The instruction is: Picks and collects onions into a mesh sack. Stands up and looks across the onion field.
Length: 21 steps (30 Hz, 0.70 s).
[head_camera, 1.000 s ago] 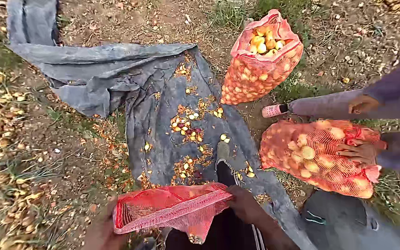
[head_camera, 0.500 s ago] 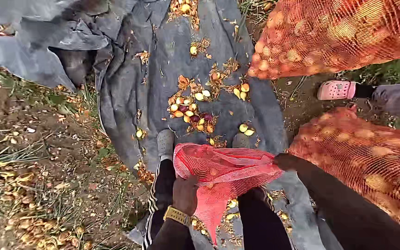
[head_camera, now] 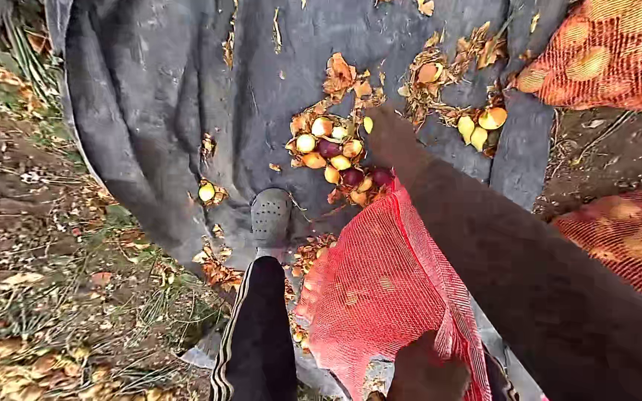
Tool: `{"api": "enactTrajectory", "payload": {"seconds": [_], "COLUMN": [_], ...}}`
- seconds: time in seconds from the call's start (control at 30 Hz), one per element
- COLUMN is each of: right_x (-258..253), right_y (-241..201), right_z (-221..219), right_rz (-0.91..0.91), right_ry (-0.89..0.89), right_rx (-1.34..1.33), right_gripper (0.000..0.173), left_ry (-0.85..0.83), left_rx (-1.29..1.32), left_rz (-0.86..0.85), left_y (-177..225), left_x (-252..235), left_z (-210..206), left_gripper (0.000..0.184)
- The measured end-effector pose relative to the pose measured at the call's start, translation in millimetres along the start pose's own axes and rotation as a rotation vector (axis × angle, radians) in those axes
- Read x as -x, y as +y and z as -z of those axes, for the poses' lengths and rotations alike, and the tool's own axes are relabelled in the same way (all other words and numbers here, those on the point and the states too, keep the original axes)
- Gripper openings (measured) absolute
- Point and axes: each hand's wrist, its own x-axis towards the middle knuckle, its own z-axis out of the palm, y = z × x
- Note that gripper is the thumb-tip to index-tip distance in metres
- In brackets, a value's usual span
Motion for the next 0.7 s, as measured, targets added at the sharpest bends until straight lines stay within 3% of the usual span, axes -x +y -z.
{"api": "enactTrajectory", "payload": {"seconds": [0.07,0.13,0.23,0.27,0.3,0.37,0.47,0.57,0.63,0.7], "right_x": [-9.5,-11.5,-14.2,-17.0,-19.9,-29.0,-39.4,-45.6,-46.1,-44.4], "right_y": [-12.3,-20.5,-41.5,-53.7,-68.5,-97.6,-117.6,-115.0,-111.1,-112.3], "right_z": [-1.8,5.9,11.7,14.0,18.1,18.8,-4.9,-1.2,12.4,19.1], "right_rz": [-0.069,-0.189,-0.317,-0.296,-0.234,-0.016,0.245,0.155,-0.027,-0.077], "right_ry": [-0.027,-0.006,0.093,0.089,0.075,-0.041,-0.215,-0.216,-0.161,-0.100], "right_rx": [0.053,-0.145,-0.756,-0.799,-0.699,-0.256,0.214,0.273,0.125,0.013], "right_gripper": [0.054,0.063,0.045,0.038,0.034,0.027,0.062,0.064,0.063,0.052], "left_ry": [0.077,0.151,0.185,0.176,0.174,0.173,0.136,0.165,0.183,0.239], "left_rx": [0.106,0.169,0.204,0.201,0.199,0.203,0.241,0.240,0.257,0.295], "left_rz": [-0.011,-0.006,-0.022,-0.014,-0.010,0.008,0.048,0.011,0.012,0.018], "left_y": [0.9,7.4,18.1,20.5,21.7,22.8,25.2,21.1,21.6,23.1], "left_x": [2.5,3.9,6.9,7.6,7.8,8.8,12.8,13.3,15.6,17.0], "left_z": [6.7,18.5,35.1,38.6,41.1,45.8,55.4,53.6,54.9,56.3], "left_gripper": [0.035,0.034,0.032,0.032,0.032,0.032,0.035,0.030,0.030,0.029]}}
